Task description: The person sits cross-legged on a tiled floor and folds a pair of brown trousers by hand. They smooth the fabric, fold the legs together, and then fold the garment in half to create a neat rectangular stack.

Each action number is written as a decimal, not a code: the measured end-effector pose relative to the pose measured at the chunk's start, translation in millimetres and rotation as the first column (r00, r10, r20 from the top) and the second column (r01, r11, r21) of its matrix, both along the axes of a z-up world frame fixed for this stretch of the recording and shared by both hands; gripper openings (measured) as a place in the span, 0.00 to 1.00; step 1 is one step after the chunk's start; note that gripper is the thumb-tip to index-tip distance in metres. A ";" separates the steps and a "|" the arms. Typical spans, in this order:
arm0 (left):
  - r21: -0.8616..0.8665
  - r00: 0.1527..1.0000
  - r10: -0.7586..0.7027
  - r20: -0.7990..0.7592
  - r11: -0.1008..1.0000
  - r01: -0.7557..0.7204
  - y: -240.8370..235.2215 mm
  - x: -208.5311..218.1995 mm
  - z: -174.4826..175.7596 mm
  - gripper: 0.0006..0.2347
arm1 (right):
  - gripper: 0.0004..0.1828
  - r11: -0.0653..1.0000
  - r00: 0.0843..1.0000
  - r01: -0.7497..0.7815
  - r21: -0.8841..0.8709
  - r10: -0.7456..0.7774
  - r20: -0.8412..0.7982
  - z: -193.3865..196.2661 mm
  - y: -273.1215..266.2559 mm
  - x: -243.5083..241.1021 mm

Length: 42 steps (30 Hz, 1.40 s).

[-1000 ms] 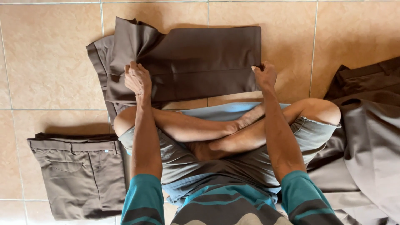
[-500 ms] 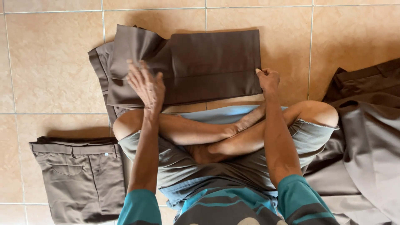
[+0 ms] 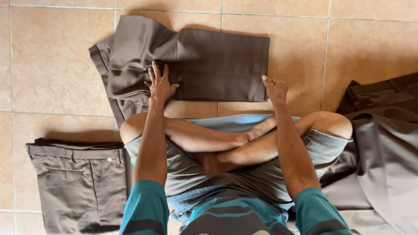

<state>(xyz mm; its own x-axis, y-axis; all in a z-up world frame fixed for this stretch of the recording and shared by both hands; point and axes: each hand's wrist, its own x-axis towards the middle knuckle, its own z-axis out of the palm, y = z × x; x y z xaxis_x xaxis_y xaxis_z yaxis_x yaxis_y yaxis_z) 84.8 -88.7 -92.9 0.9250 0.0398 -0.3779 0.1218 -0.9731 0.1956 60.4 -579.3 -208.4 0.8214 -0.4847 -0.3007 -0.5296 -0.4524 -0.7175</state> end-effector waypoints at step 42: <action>0.252 0.894 -0.315 0.318 0.937 0.241 -70.6 -85.6 -50.4 0.22 | 0.24 0.384 0.698 -0.519 -0.764 0.706 -0.120 89.3 99.4 -43.0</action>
<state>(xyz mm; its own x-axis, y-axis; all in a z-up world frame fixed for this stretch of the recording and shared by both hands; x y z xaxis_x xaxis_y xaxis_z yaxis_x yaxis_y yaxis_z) -0.8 -159.2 -143.2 0.9794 -0.1979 -0.0412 -0.1991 -0.9796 -0.0276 17.4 -479.9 -119.1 0.9733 0.2149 0.0813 0.2191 -0.9746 -0.0462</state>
